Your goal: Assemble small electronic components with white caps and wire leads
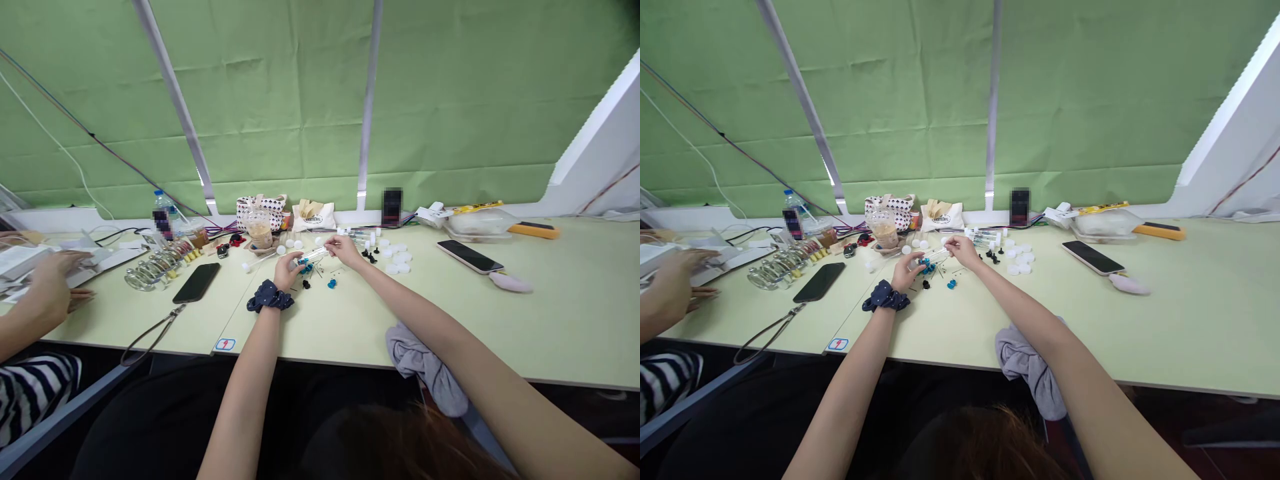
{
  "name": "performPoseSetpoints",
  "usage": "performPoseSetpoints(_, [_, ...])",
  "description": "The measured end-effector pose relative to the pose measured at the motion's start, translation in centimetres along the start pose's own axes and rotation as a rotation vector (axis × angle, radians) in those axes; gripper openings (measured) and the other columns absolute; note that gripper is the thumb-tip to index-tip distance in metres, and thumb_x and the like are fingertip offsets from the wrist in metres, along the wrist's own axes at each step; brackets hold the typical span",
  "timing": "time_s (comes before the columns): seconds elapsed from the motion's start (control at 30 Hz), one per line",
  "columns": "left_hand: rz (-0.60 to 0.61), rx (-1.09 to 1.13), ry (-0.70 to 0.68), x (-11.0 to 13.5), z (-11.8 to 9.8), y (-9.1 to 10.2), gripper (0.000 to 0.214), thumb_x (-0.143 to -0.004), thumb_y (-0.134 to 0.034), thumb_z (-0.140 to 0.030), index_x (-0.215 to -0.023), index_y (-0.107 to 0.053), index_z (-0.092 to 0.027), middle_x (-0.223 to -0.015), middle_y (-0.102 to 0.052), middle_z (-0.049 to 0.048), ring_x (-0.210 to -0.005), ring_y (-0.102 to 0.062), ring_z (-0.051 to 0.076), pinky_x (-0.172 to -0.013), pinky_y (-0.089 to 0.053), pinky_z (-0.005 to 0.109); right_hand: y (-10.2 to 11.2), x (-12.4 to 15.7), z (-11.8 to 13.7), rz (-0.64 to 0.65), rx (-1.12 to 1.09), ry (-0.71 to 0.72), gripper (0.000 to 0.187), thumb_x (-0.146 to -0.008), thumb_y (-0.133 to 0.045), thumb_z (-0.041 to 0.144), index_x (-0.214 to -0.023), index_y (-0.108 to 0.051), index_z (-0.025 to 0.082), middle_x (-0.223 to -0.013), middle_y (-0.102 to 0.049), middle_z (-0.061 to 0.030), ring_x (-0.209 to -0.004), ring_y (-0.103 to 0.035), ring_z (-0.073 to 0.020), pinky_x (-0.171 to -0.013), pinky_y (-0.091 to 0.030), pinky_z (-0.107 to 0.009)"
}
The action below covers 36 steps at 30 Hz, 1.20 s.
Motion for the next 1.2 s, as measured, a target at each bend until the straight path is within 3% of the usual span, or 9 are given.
performPoseSetpoints(0.2, [0.010, 0.011, 0.024, 0.0, -0.6, 0.0, 0.035, -0.070, -0.068, -0.030, -0.104, -0.064, -0.021, -0.100, -0.068, 0.0069, -0.098, -0.058, 0.026, -0.092, -0.040, 0.045, 0.0, 0.0, 0.5, -0.047, -0.229, -0.049, 0.030, -0.063, -0.073, 0.036, -0.083, -0.061, 0.019, -0.076, -0.061, -0.0019, -0.063, -0.059, -0.0121, -0.061, -0.051, -0.027])
performPoseSetpoints(0.3, [0.019, 0.042, 0.030, 0.0, -0.6, -0.2, 0.035, -0.070, -0.068, -0.031, -0.104, -0.064, -0.020, -0.099, -0.068, 0.0068, -0.098, -0.059, 0.026, -0.092, -0.040, 0.045, 0.6, -0.3, 0.1, -0.073, -0.205, -0.053, 0.023, -0.067, -0.071, 0.033, -0.081, -0.060, 0.018, -0.076, -0.062, -0.0030, -0.068, -0.061, -0.0141, -0.066, -0.051, -0.029])
performPoseSetpoints(0.37, [0.003, 0.082, 0.049, 0.0, -0.4, -0.3, 0.036, -0.071, -0.067, -0.031, -0.105, -0.063, -0.019, -0.100, -0.068, 0.0078, -0.098, -0.059, 0.026, -0.092, -0.041, 0.044, 1.7, -0.6, -0.3, -0.119, -0.026, -0.052, 0.013, -0.073, -0.064, 0.028, -0.080, -0.059, 0.019, -0.077, -0.062, -0.0038, -0.073, -0.062, -0.0160, -0.071, -0.051, -0.031])
performPoseSetpoints(0.47, [-0.047, 0.147, 0.089, 0.0, 0.0, -0.2, 0.037, -0.073, -0.065, -0.033, -0.107, -0.061, -0.017, -0.105, -0.066, 0.0101, -0.100, -0.059, 0.025, -0.088, -0.045, 0.041, 4.4, -0.8, -1.0, -0.242, 0.520, -0.095, 0.009, -0.079, -0.055, 0.018, -0.085, -0.061, 0.019, -0.094, -0.062, -0.0075, -0.090, -0.058, -0.0208, -0.083, -0.045, -0.037])
performPoseSetpoints(0.57, [-0.088, 0.171, 0.118, 0.1, 0.3, -0.1, 0.039, -0.075, -0.063, -0.035, -0.109, -0.060, -0.018, -0.109, -0.064, 0.0109, -0.101, -0.059, 0.025, -0.084, -0.047, 0.039, 7.4, -0.7, -2.2, -0.220, 1.050, -0.354, 0.018, -0.074, -0.059, 0.011, -0.090, -0.064, 0.016, -0.110, -0.055, -0.0155, -0.106, -0.051, -0.0303, -0.087, -0.037, -0.046])
performPoseSetpoints(0.67, [-0.101, 0.171, 0.125, 0.1, 0.3, 0.0, 0.039, -0.075, -0.063, -0.036, -0.110, -0.060, -0.018, -0.109, -0.064, 0.0108, -0.100, -0.060, 0.024, -0.083, -0.047, 0.039, 10.0, -0.5, -3.6, -0.142, 1.287, -0.651, 0.032, -0.069, -0.067, 0.015, -0.101, -0.064, 0.016, -0.114, -0.050, -0.0181, -0.110, -0.047, -0.0348, -0.085, -0.033, -0.049])
performPoseSetpoints(0.83, [-0.094, 0.169, 0.142, 0.1, 0.2, -0.1, 0.040, -0.073, -0.064, -0.036, -0.109, -0.060, -0.018, -0.108, -0.065, 0.0108, -0.098, -0.060, 0.025, -0.082, -0.047, 0.039, 12.3, -0.4, -5.3, -0.014, 1.298, -0.843, 0.046, -0.071, -0.063, 0.023, -0.117, -0.057, 0.022, -0.114, -0.049, -0.0179, -0.103, -0.053, -0.0330, -0.078, -0.035, -0.050])
performPoseSetpoints(0.93, [-0.081, 0.164, 0.150, 0.1, 0.1, -0.2, 0.040, -0.073, -0.065, -0.036, -0.109, -0.060, -0.018, -0.107, -0.065, 0.0109, -0.100, -0.060, 0.025, -0.082, -0.047, 0.039, 12.7, -0.3, -6.1, 0.024, 1.294, -0.857, 0.044, -0.072, -0.060, 0.021, -0.117, -0.057, 0.021, -0.113, -0.050, -0.0183, -0.103, -0.053, -0.0328, -0.078, -0.035, -0.050])
performPoseSetpoints(1.2, [-0.071, 0.178, 0.165, 0.2, 0.1, -0.2, 0.042, -0.073, -0.065, -0.036, -0.110, -0.059, -0.017, -0.108, -0.065, 0.0116, -0.100, -0.060, 0.025, -0.082, -0.047, 0.038, 12.8, -0.1, -6.9, -0.026, 1.292, -0.826, 0.040, -0.077, -0.062, 0.026, -0.116, -0.057, 0.017, -0.113, -0.049, -0.0193, -0.102, -0.055, -0.0312, -0.081, -0.031, -0.047])
Point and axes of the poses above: each hand's wrist, its own x-axis away from the middle knuckle, its own y-axis out of the back of the hand, z = x × y, the point moved 4 cm from there along -x, towards the middle knuckle
